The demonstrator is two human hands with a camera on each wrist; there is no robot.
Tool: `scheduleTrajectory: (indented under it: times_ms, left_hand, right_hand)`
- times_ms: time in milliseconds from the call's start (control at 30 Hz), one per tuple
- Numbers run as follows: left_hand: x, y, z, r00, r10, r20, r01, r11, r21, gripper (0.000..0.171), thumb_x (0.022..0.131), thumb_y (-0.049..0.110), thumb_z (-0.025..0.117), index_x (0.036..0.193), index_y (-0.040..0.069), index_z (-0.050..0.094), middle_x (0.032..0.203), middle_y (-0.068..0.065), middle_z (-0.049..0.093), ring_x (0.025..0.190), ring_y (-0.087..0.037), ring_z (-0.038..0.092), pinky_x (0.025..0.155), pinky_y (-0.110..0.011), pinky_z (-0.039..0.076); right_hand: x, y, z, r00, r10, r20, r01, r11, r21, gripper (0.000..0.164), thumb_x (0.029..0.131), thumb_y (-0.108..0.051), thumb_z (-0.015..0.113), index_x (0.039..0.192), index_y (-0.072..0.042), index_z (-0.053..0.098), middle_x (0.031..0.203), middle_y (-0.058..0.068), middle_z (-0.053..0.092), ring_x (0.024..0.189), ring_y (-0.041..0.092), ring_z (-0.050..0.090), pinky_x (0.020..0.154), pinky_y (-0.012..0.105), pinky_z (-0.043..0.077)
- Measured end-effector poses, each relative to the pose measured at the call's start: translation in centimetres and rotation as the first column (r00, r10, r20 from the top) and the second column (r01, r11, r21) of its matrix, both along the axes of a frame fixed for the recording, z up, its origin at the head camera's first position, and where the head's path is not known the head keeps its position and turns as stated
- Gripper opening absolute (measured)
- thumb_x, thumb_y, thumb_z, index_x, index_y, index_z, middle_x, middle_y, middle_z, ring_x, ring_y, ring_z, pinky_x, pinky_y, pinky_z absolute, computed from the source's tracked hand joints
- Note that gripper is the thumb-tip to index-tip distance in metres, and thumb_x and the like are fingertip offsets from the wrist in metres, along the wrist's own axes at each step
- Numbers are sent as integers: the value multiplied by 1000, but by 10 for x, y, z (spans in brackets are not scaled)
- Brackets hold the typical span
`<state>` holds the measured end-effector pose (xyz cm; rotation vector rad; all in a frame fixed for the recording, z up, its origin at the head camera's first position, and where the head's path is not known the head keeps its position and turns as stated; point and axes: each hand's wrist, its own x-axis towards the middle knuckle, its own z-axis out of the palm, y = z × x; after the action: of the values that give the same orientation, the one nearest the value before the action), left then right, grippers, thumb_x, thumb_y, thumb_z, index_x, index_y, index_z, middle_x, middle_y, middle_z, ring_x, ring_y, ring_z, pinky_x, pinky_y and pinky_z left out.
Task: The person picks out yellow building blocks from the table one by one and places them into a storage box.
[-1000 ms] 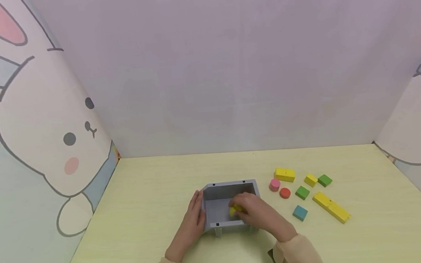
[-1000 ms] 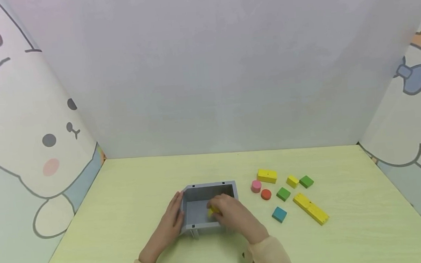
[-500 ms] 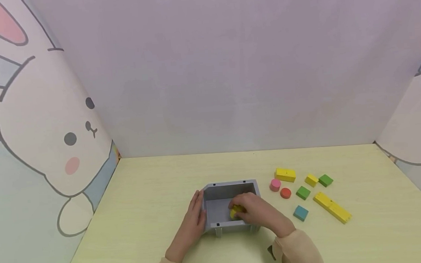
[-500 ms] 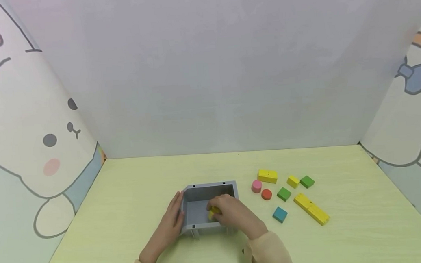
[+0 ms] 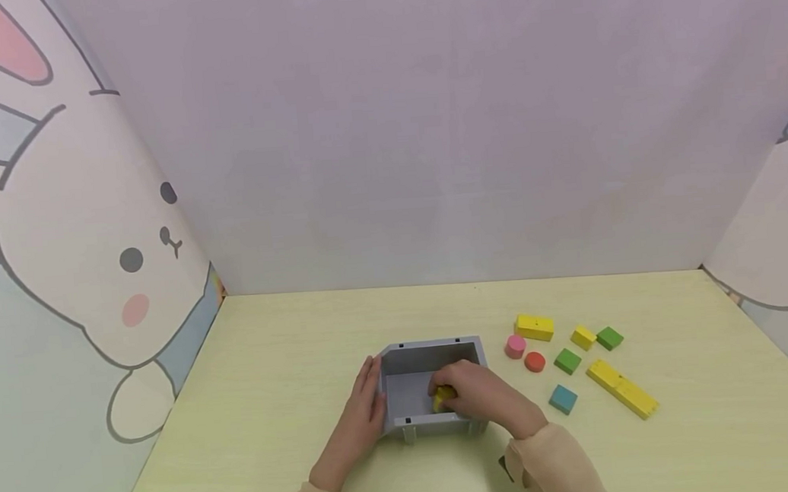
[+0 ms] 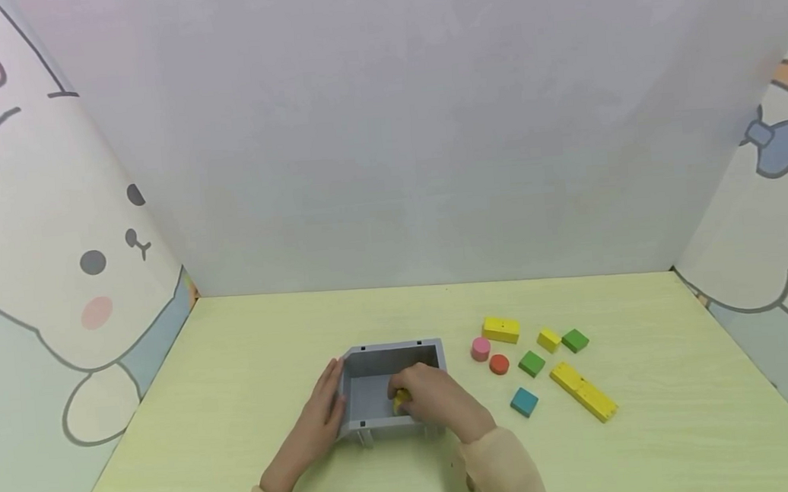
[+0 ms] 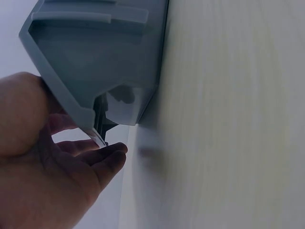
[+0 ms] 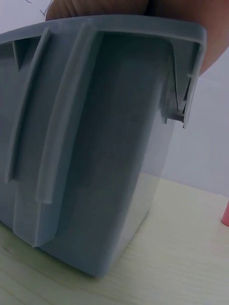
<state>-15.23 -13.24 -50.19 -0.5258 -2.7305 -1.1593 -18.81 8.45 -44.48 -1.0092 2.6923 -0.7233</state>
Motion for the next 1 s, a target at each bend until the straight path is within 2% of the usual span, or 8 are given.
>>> scheduleTrajectory:
  times_ms: [467,1000]
  left_hand:
    - [1,0,1,1000,5,2,-5,1000,-8,52,95,7,41,142,-2,20,146,-29,22,132,-38,25,105,-54,33]
    - [0,1,1,1000,4,20,-3,1000,-5,52,95,7,41,142,-1,21,147,-28,21,132,-37,25,105,-54,32]
  right_hand:
    - [-1,-2,0,999,12,-32,-11,999,33,11,73,-9,72,84,-11,70,81,-3,68,70,10,55,67,34,56]
    - [-1,-3,-1,1000,28,-12,-27,998,62,11,75,-11,71,85,-12,71,84,-3,70,76,10,59,71,37,57]
